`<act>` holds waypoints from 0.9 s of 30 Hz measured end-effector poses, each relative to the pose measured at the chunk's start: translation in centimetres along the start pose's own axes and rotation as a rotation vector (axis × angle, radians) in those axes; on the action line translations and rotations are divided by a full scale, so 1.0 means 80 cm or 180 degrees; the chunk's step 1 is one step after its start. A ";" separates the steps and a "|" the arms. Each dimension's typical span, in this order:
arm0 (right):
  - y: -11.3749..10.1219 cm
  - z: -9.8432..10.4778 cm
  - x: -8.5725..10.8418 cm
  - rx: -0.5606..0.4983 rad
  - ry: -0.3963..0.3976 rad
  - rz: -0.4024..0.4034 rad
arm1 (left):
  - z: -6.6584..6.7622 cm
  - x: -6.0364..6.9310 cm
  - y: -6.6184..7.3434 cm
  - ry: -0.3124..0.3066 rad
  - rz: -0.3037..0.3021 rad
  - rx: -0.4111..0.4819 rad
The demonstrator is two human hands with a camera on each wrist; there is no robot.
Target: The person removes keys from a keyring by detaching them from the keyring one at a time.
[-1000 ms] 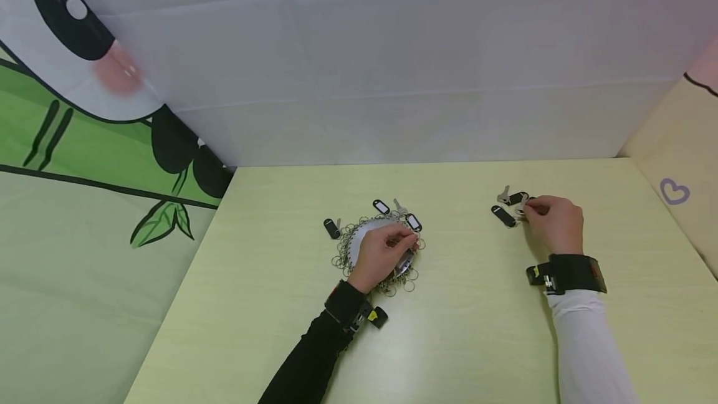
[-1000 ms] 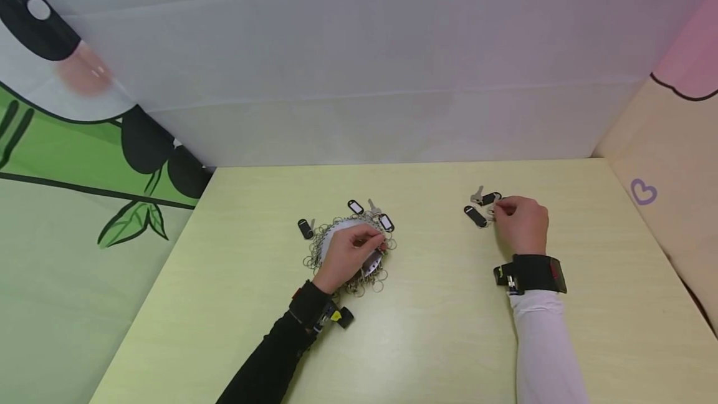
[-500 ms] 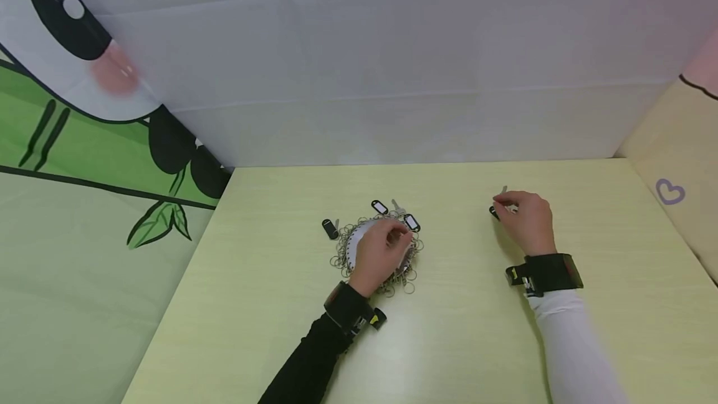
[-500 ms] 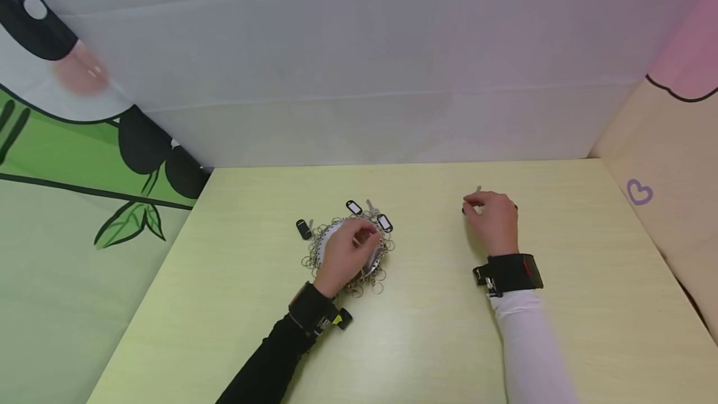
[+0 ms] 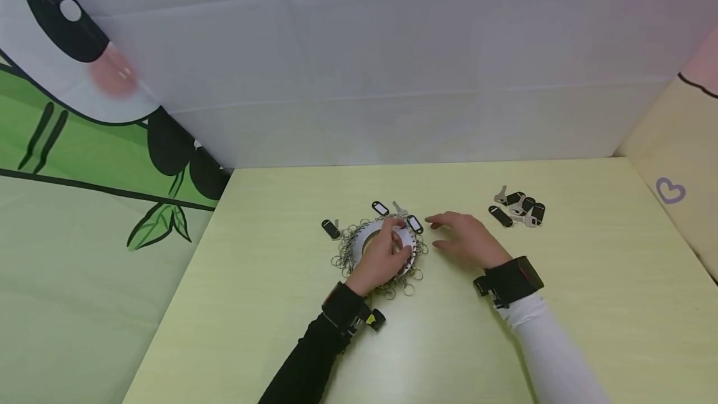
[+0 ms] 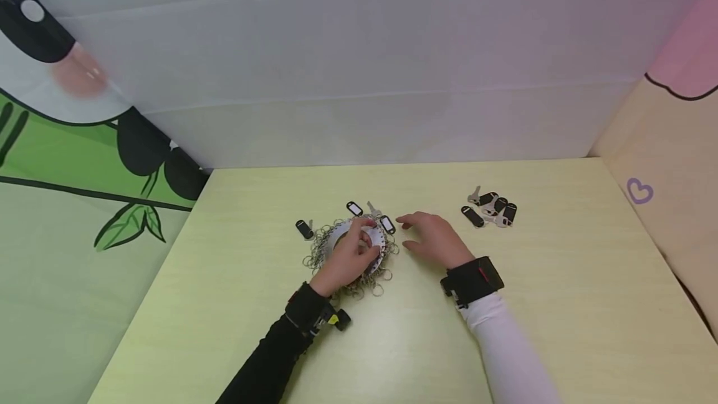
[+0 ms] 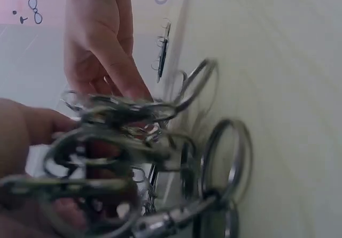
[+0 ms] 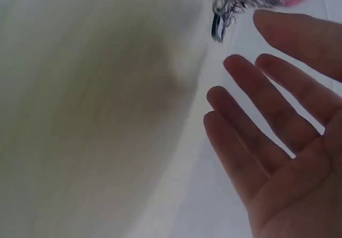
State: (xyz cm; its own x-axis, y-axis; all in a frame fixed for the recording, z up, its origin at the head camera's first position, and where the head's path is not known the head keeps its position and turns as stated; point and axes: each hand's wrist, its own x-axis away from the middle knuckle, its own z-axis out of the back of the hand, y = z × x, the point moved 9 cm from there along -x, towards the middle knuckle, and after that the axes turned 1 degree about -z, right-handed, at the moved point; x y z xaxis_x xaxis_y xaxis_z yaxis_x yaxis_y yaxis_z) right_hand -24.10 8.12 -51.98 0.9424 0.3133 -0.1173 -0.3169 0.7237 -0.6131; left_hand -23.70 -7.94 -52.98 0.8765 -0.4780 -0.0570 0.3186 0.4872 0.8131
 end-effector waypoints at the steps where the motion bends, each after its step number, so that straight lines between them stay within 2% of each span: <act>1: -0.002 -0.006 -0.001 0.0024 -0.0058 0.0014 | 0.000 0.000 0.002 -0.0027 -0.0053 0.0040; 4: -0.011 -0.023 -0.002 0.0091 -0.0206 0.0092 | 0.000 -0.001 0.010 -0.0049 -0.0211 0.0199; 7: -0.023 -0.034 -0.003 0.0173 -0.0263 0.0272 | 0.004 -0.002 0.016 0.0010 -0.0372 0.0372; 12: -0.033 -0.033 -0.004 0.0217 -0.0118 0.0515 | 0.009 -0.003 0.018 -0.0002 -0.0482 0.0742; 16: -0.029 -0.024 -0.005 0.0034 0.0025 0.0420 | 0.012 -0.001 0.023 -0.0078 -0.0597 0.0871; 20: -0.029 -0.025 -0.004 -0.0322 -0.0074 0.0339 | 0.014 0.001 0.028 -0.0127 -0.0781 0.0889; 24: -0.033 -0.030 -0.005 -0.0529 -0.0213 0.0301 | 0.015 0.001 0.028 -0.0111 -0.0919 0.0873; 27: -0.029 -0.027 -0.005 -0.0516 -0.0094 0.0204 | 0.013 0.002 0.027 -0.0123 -0.0956 0.0817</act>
State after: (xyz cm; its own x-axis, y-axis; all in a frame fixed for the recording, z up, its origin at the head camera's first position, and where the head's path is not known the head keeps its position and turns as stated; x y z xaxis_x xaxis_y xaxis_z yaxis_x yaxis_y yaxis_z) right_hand -23.54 4.96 -52.21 0.9165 0.3753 -0.1387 -0.3526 0.5937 -0.7234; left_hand -23.26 -7.68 -50.61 0.7423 -0.6009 -0.2965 0.4538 0.1253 0.8823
